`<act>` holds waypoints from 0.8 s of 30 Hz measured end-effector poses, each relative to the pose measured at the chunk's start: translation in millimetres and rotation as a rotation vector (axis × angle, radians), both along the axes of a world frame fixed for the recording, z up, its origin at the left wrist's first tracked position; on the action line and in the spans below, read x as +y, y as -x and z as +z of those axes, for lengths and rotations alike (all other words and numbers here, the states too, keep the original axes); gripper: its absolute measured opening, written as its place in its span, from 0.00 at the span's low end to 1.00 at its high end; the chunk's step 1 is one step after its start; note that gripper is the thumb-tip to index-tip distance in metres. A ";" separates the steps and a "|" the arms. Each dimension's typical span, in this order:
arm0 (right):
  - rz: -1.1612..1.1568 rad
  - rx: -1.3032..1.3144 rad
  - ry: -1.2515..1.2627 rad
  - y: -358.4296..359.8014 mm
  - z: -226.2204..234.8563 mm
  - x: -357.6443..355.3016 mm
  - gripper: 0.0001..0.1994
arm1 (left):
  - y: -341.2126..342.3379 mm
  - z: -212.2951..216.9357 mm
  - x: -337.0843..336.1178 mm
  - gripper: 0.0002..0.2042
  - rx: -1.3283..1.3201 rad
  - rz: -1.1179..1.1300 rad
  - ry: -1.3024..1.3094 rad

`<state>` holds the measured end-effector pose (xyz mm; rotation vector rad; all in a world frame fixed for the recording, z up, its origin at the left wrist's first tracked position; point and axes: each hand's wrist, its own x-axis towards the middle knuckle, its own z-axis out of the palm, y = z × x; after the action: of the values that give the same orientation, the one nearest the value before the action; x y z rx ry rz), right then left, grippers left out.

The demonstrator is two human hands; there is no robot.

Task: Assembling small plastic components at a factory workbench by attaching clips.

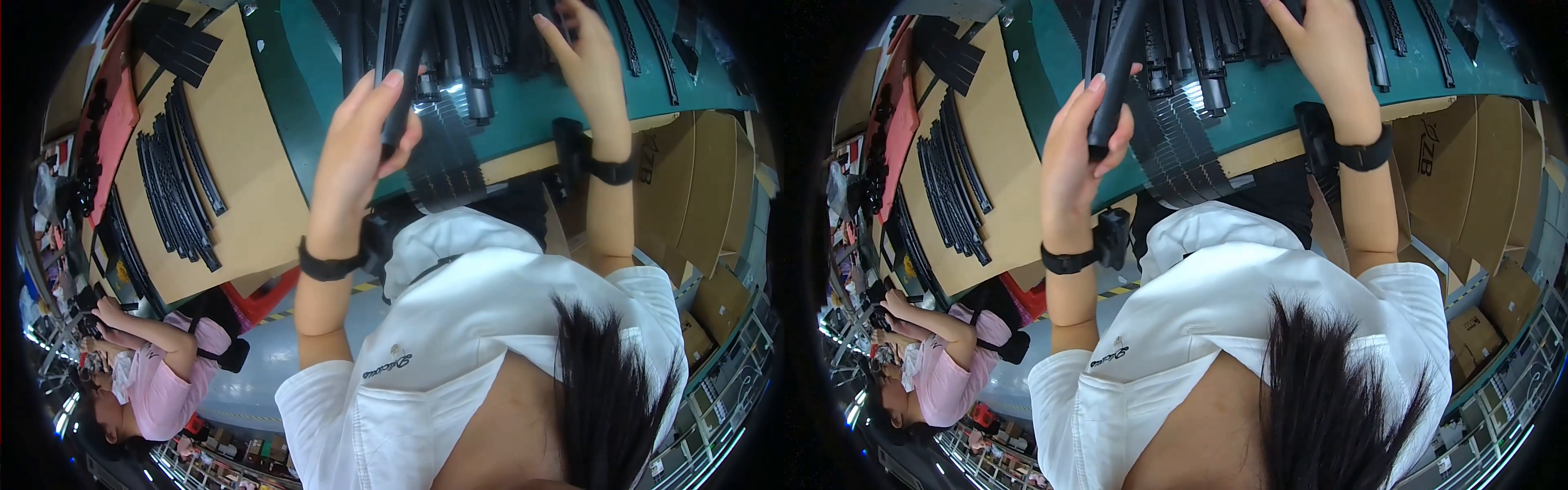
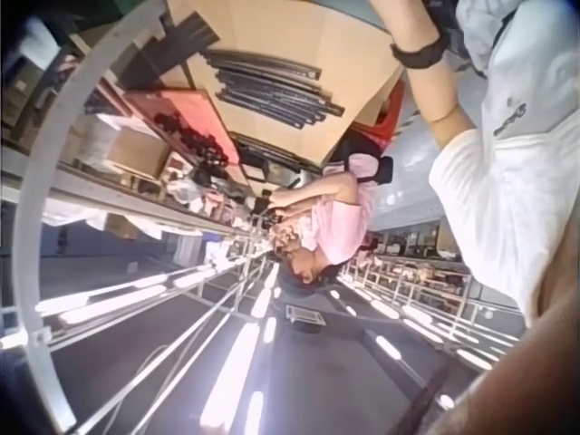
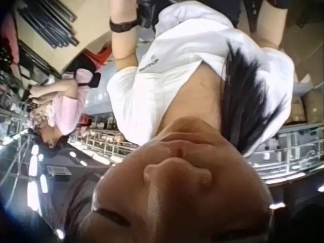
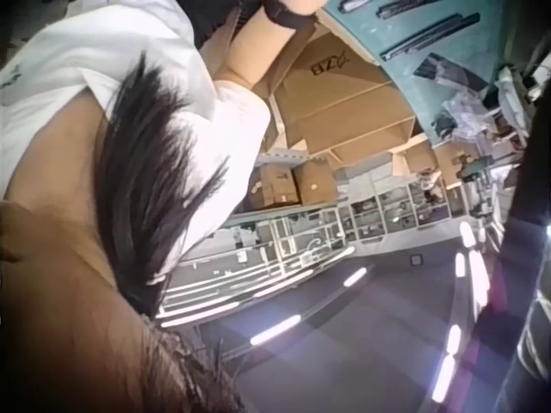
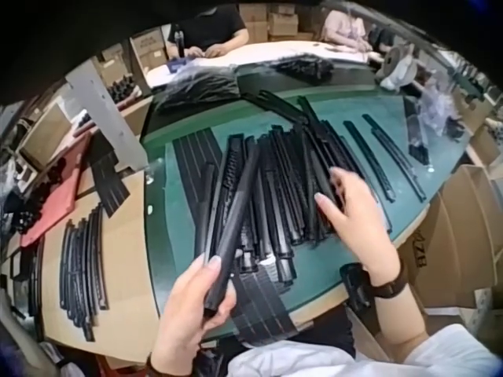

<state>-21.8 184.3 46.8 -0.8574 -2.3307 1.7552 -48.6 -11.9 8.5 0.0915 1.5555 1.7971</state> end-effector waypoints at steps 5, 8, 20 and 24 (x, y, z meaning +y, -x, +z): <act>0.115 0.392 -0.327 -24.3 -16.9 15.2 0.16 | -1.4 15.7 -7.2 0.22 -0.136 -0.175 -0.127; 0.152 0.553 -0.448 -29.1 -24.3 2.8 0.16 | -12.5 12.8 0.9 0.22 -0.295 -0.168 -0.325; 0.415 0.691 1.355 -38.3 -81.8 11.2 0.15 | -52.9 -45.8 39.8 0.12 0.555 -0.138 0.126; 0.365 0.688 1.436 -37.3 -73.3 20.7 0.13 | -44.3 -65.6 34.1 0.10 1.272 0.070 0.571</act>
<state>15.5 205.0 -26.6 0.2411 -0.5836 3.0876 -4.3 22.3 -57.2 1.0638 2.8837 1.2243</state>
